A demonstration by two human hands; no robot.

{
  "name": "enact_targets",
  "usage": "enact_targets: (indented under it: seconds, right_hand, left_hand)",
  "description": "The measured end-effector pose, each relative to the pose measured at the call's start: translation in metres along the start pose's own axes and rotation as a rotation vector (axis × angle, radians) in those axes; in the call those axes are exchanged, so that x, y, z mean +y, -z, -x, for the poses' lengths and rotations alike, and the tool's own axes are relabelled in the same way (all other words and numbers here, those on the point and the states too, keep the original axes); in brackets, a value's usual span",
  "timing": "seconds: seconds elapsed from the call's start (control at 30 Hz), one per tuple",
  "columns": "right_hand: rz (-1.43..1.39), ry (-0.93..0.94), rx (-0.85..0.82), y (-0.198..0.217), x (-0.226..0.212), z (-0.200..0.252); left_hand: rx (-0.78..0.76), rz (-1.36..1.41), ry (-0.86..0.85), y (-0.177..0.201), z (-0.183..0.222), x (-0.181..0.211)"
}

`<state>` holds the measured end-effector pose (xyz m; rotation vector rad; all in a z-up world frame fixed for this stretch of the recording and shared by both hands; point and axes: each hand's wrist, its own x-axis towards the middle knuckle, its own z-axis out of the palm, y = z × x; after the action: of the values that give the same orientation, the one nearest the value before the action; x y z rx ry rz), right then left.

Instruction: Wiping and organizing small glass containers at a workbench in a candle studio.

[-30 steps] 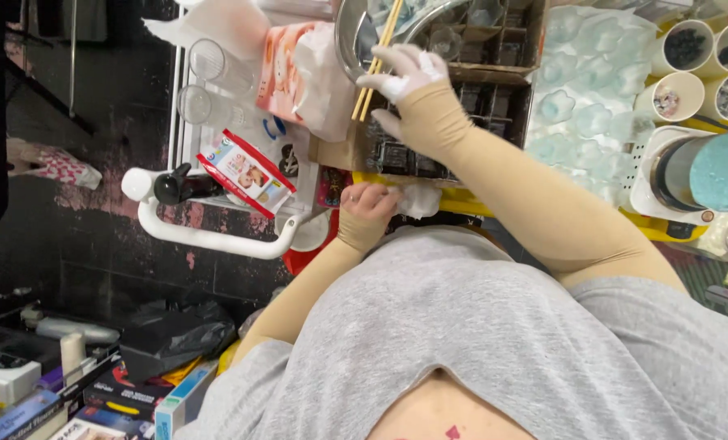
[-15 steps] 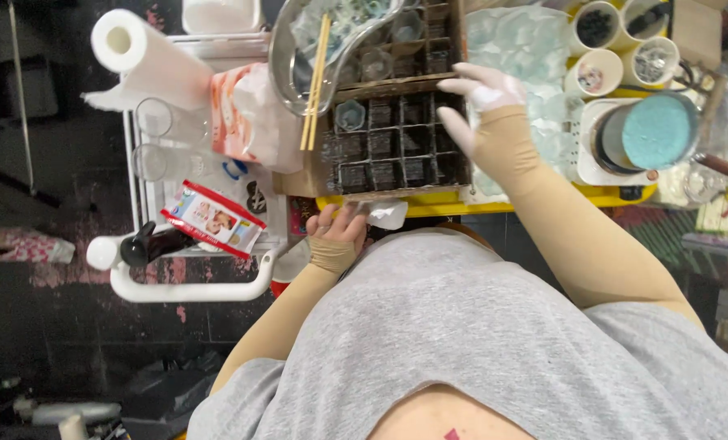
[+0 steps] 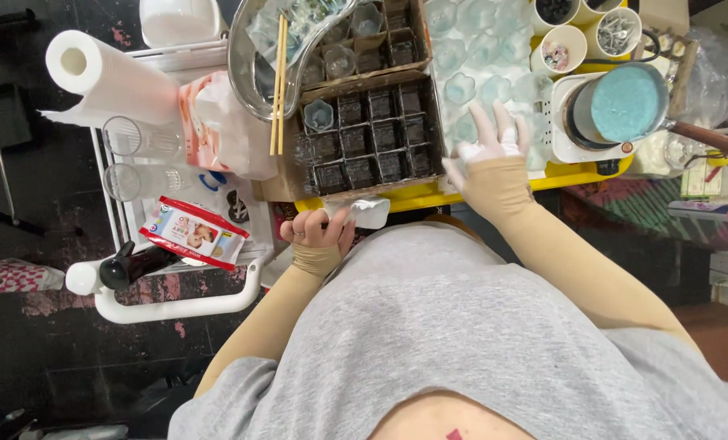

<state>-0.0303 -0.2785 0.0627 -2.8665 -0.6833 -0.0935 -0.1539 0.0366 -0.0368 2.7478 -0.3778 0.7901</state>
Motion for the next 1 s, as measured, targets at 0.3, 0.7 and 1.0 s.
enact_targets:
  seconds: [0.3,0.7,1.0]
  right_hand:
    - [0.392,-0.004,-0.134,-0.027,-0.01,-0.037]
    - [0.176,-0.165,-0.255,-0.039,0.011,-0.035]
    - [0.247,-0.192,-0.242,-0.031,-0.001,-0.043]
  left_hand:
    - [0.098,0.079,0.021,0.022,-0.031,0.014]
    - [0.068,0.134,0.067,0.026,-0.028,0.014]
    - [0.072,0.177,0.016,0.022,-0.042,0.02]
